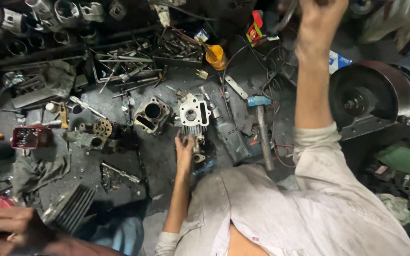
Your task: The person assembles small engine components on a cluttered workbench, handling a cylinder head, timing chain, and gears. They wipe parts with a rag, fit the chain onto gears, and secure the assembly in a bench vise.
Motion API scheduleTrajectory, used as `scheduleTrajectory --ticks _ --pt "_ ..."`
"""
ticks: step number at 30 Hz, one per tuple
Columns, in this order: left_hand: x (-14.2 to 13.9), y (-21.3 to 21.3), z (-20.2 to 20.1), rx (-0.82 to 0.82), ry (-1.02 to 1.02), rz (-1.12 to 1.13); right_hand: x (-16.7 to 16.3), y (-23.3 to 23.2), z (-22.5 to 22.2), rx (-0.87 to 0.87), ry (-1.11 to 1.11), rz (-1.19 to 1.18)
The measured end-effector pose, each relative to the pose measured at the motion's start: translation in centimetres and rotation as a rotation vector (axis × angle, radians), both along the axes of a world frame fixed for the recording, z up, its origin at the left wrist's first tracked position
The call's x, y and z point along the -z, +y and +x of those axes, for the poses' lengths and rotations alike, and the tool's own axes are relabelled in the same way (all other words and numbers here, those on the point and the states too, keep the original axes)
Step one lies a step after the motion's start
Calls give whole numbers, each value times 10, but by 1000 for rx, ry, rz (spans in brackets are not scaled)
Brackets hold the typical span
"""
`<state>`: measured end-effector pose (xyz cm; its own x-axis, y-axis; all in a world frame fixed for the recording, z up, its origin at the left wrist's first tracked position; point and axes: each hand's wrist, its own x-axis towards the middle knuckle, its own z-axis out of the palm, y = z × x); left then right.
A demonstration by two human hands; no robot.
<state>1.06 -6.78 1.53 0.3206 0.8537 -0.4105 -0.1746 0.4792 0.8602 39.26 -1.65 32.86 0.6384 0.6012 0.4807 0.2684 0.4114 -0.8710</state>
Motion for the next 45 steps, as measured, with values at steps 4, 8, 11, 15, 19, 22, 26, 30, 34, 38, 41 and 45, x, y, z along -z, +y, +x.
scheduleTrajectory --ticks 4,8,11,15,19,22,26,30,34,38,41,45 --pt "4 -3 7 95 493 487 10 -53 -36 -159 88 -118" --pt "-10 6 14 56 531 376 41 -87 -56 -197 131 -343" --pt "-24 23 25 82 588 285 72 -102 -65 -281 176 -347" --pt "-25 50 50 40 518 398 106 -114 -75 -296 193 -373" --pt "-18 77 93 26 605 470 116 -113 -94 -388 239 -491" --pt "-26 89 122 3 490 432 112 -106 -112 -461 130 -482" --pt "-42 90 94 236 611 481 104 -102 -134 -517 55 -570" --pt "-83 59 35 122 498 853 104 -99 -155 -583 -51 -598" --pt "-117 25 4 402 104 440 110 -95 -187 -601 -332 -531" --pt "-125 6 -5 314 11 208 113 -95 -221 -467 -451 -536" --pt "-123 3 -10 190 -59 203 112 -94 -236 -402 -544 -493" --pt "-125 5 -14 123 -95 239 110 -94 -241 -361 -519 -430"
